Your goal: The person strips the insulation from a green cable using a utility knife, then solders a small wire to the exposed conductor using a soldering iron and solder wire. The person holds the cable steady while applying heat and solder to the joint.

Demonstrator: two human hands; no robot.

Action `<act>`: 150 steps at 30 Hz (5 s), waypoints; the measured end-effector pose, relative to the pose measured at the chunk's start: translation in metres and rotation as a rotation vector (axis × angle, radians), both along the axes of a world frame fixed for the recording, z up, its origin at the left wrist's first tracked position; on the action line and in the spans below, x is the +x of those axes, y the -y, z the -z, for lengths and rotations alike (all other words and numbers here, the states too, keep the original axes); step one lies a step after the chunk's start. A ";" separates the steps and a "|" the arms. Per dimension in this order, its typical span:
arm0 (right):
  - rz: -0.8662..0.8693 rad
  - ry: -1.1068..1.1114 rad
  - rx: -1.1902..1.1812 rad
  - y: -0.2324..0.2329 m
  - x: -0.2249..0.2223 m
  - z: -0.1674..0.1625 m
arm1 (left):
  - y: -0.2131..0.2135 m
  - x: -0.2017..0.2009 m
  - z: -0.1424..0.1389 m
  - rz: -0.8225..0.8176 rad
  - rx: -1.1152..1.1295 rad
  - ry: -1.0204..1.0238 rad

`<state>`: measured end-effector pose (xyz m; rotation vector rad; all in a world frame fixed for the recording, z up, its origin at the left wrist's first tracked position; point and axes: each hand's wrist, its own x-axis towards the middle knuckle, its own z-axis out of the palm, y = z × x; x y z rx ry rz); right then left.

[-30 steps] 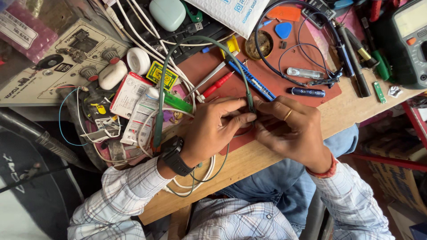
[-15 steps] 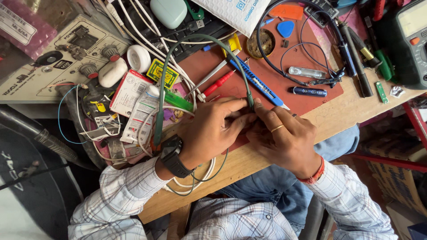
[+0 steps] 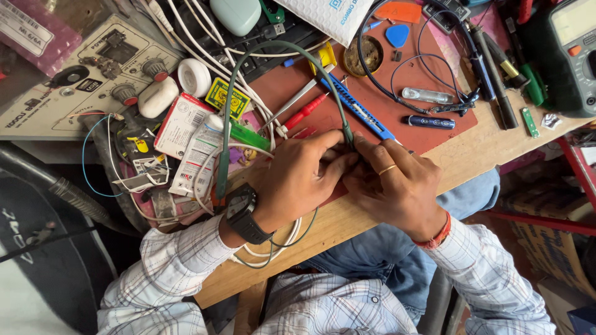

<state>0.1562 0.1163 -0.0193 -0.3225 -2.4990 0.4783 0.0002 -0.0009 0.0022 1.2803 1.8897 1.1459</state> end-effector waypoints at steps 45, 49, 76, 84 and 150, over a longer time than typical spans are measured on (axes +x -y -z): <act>0.309 -0.646 -0.794 0.026 0.032 0.007 | 0.015 0.004 0.006 -0.035 -0.044 0.504; 0.301 -0.714 -0.825 0.026 0.029 0.017 | 0.015 0.005 0.006 -0.046 -0.031 0.527; 0.108 -0.105 -0.194 0.052 0.010 0.013 | 0.019 -0.002 0.020 -0.036 0.015 0.477; 0.100 -0.097 -0.098 0.052 0.003 0.013 | 0.020 -0.002 0.026 -0.035 0.031 0.472; -0.051 -0.274 -1.074 0.025 0.042 0.011 | 0.023 0.007 0.014 0.062 0.301 0.824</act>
